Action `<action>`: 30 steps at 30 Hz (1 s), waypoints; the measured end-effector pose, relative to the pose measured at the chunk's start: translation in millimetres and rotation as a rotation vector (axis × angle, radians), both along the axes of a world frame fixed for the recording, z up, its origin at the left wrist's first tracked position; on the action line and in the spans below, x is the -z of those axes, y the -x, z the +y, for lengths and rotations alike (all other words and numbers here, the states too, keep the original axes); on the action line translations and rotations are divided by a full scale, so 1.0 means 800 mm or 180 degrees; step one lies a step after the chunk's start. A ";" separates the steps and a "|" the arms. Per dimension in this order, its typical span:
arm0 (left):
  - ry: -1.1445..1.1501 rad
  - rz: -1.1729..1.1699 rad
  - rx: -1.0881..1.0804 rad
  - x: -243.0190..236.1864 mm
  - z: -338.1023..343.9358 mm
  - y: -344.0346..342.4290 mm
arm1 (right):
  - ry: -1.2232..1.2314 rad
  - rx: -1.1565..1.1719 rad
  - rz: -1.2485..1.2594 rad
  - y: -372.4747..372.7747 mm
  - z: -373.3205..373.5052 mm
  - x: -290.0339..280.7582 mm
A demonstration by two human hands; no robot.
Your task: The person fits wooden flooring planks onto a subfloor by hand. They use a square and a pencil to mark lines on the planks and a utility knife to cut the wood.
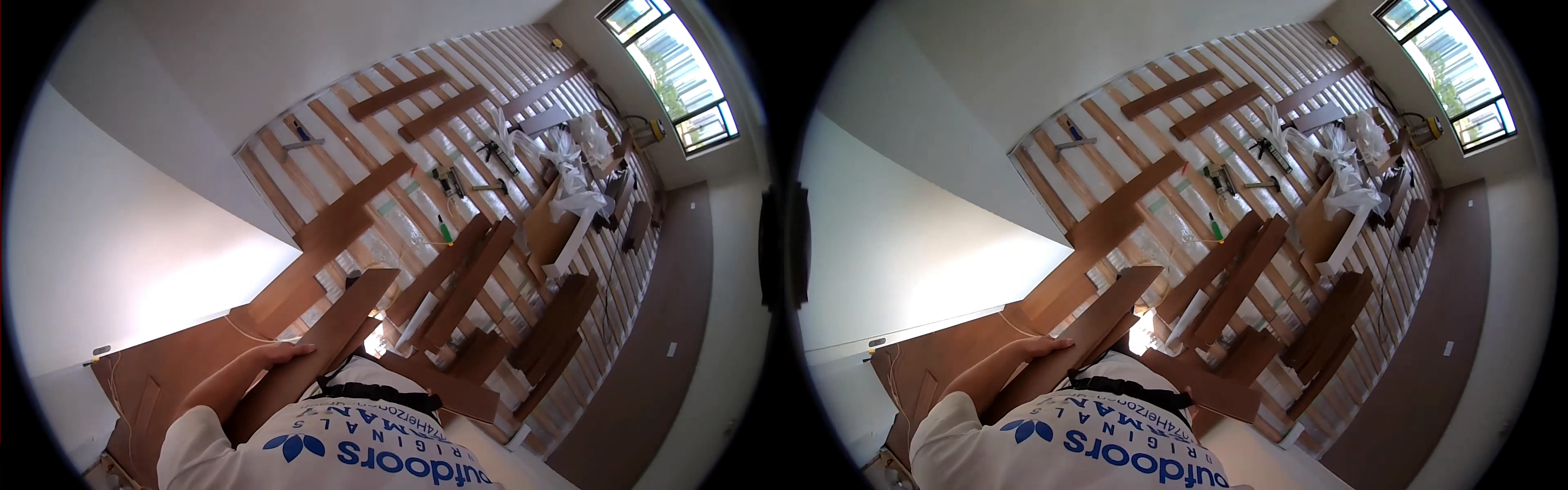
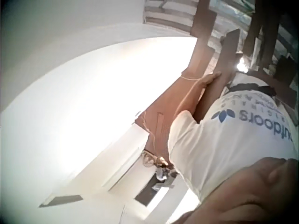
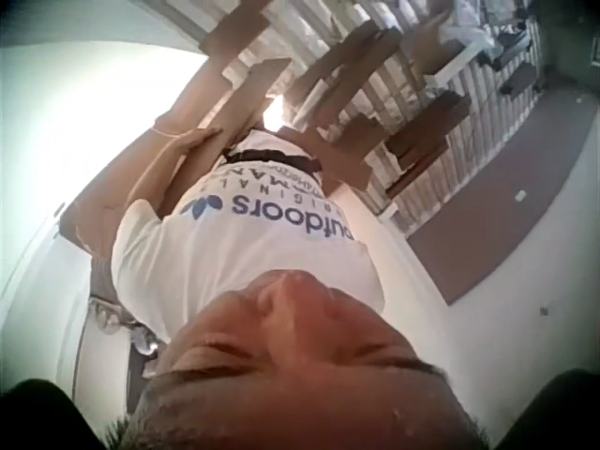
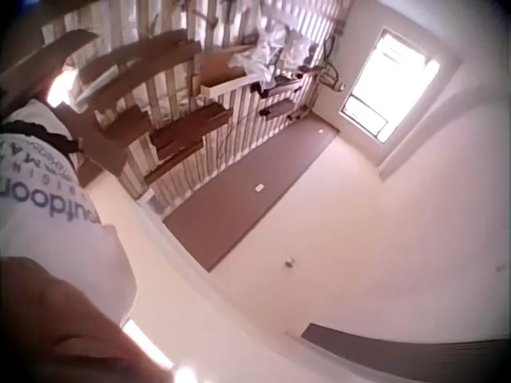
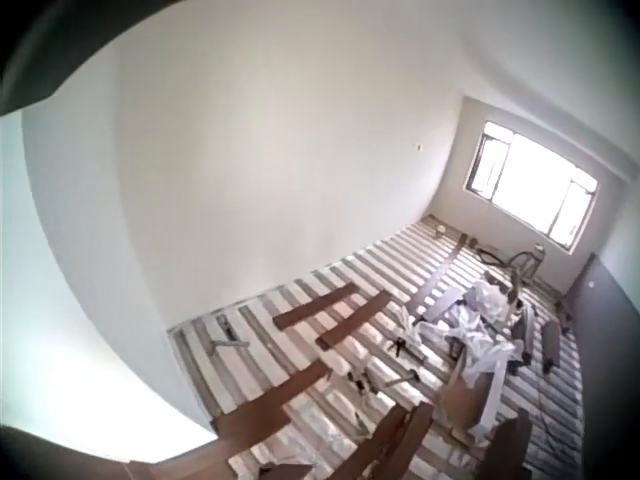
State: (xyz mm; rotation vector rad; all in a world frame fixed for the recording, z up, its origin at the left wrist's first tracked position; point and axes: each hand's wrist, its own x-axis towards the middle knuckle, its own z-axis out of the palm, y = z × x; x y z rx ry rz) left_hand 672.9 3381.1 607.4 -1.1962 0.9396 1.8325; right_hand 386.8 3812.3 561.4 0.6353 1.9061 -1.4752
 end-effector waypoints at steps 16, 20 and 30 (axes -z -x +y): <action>0.0173 0.0027 -0.0812 0.048 -0.235 0.228 | -0.0429 -0.1344 0.0360 0.428 -0.369 -0.037; 0.0557 -0.0281 -0.1030 0.066 -0.233 0.224 | -0.0543 -0.2117 0.0444 0.530 -0.470 -0.010; 0.1202 -0.1713 -0.2144 0.094 -0.062 0.308 | -0.1298 -0.4360 0.0694 0.718 -0.727 0.039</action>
